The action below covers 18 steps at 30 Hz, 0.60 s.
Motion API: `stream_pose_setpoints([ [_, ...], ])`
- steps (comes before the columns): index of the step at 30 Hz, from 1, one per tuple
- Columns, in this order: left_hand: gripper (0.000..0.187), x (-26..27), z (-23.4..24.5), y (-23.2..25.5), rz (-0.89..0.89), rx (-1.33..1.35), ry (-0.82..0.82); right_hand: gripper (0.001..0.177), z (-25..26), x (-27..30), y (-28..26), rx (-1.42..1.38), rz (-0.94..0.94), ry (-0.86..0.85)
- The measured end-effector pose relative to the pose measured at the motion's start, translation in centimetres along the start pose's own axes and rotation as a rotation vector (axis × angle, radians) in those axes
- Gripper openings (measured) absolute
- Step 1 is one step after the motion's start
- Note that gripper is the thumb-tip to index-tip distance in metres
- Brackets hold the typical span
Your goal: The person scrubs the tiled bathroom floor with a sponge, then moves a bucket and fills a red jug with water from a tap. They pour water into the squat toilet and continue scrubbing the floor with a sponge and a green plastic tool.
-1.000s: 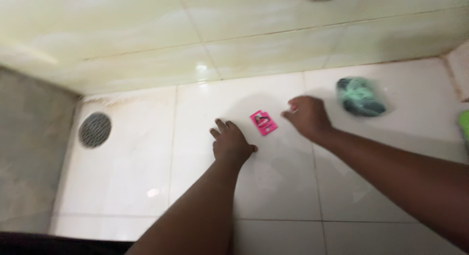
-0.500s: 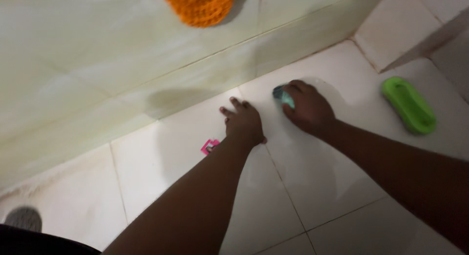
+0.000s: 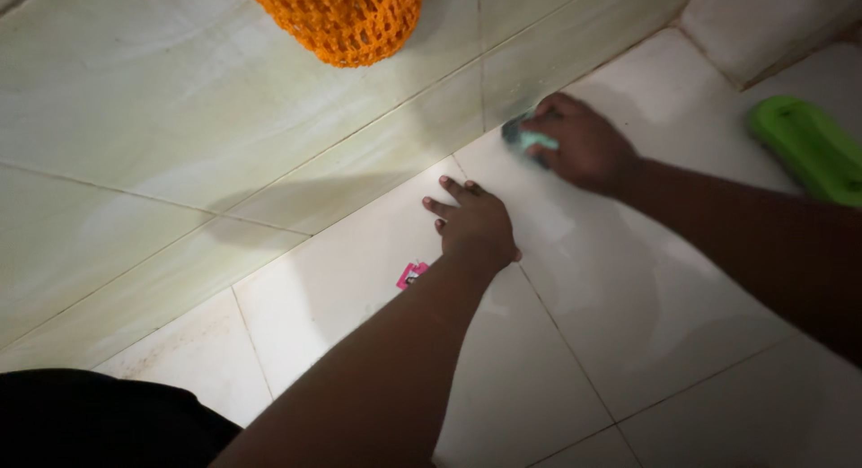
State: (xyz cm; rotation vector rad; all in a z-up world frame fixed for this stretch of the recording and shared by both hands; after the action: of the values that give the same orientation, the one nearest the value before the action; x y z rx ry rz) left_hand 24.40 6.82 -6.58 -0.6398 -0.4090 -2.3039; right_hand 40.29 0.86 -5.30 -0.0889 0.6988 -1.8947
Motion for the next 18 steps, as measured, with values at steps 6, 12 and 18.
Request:
stream_pose_setpoints([
  [6, 0.135, 0.0, -0.1, -0.2, -0.011, 0.002, -0.009, 0.037, 3.2, -0.8, 8.2, 0.178, 0.060, 0.139],
  [12, 0.135, 0.0, -0.1, -0.4, -0.001, -0.004, -0.020, 0.028, 6.7, -0.7, 17.4, 0.408, -0.020, 0.154],
  [18, 0.134, 0.3, -0.1, -0.2, -0.014, -0.013, 0.001, 0.030, 6.1, -1.2, 15.8, 0.435, 0.025, 0.279],
])
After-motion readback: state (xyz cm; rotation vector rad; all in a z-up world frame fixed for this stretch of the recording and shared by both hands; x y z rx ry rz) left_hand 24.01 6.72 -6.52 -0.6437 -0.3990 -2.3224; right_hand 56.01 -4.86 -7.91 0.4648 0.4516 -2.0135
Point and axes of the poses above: each hand's wrist, its own x-axis away from the middle knuckle, its own z-axis out of the back of the hand, y = z × x, the point moved 8 cm from there along -x, towards the middle knuckle, and after that the axes turned 8 degrees about y, right-handed, at the moved point
